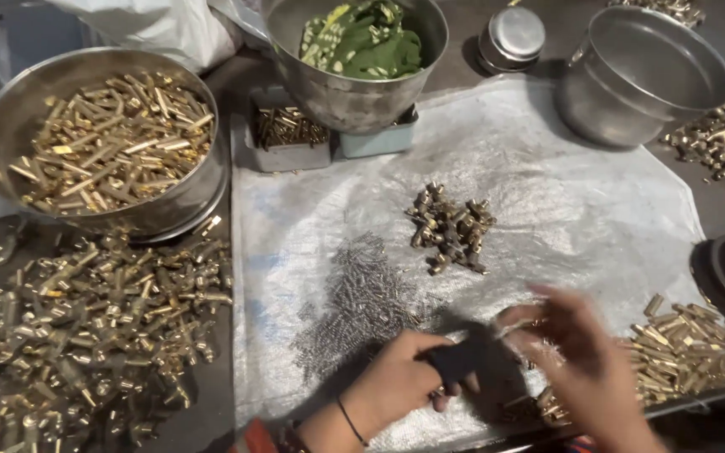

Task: Assembling small metal pins into brass valve bodies at a workbench.

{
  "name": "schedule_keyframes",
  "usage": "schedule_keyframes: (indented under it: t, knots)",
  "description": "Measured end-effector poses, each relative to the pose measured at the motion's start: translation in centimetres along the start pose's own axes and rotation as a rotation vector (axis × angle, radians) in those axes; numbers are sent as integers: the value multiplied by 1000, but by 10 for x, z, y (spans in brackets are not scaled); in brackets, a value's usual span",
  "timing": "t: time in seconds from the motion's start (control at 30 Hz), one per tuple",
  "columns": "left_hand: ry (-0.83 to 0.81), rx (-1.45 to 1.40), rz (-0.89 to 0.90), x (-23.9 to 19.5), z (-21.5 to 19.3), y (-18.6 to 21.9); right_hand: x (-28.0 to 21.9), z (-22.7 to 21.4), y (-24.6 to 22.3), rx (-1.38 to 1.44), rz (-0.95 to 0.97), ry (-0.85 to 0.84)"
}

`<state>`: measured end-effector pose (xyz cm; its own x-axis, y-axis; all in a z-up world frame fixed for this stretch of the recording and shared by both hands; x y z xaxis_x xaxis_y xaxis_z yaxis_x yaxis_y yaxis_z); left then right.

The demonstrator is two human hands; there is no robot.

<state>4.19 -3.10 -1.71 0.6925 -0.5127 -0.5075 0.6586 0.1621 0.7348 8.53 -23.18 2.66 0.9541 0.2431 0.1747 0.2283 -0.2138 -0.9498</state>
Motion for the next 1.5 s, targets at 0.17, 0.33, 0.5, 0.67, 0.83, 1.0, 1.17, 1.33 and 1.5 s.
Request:
schedule_keyframes:
  t: [0.17, 0.33, 0.5, 0.67, 0.83, 1.0, 1.17, 1.33, 1.5]
  knots:
    - [120, 83, -36, -5, -11, 6, -4, -38, 13, -462, 130, -48]
    - [212, 24, -68, -5, -10, 12, -30, 1, 11, -883, -238, -316]
    - [213, -17, -5, 9, -22, -9, -19, 6, 1, -886, -175, -325]
    - [240, -86, -18, 4, -22, -3, 16, 9, -48, -705, -135, -274]
    - [235, -344, -62, 2, -28, 5, 20, 44, -74, -558, -458, -222]
    - [286, -412, -90, -4, -29, 3, 15, 71, -62, -470, -461, -287]
    - [379, -416, -101, 3, -35, -10, 20, 88, -69, -514, -513, -301]
    - [414, -364, -106, 5, -39, -15, 21, 91, -57, -599, -403, -276]
    - [332, -305, -40, 10, -37, -17, 23, 85, -50, -559, -291, -302]
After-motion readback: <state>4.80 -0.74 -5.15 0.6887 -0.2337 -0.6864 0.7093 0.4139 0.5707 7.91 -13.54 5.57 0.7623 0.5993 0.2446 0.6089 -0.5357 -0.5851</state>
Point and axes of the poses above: each hand's wrist, its own x-axis towards the middle knuckle, its own z-axis out of the palm, y = z × x, the point moved 6 cm from there along x, towards the middle knuckle, and after that the axes turned 10 degrees about -z, right-handed, at the moved point
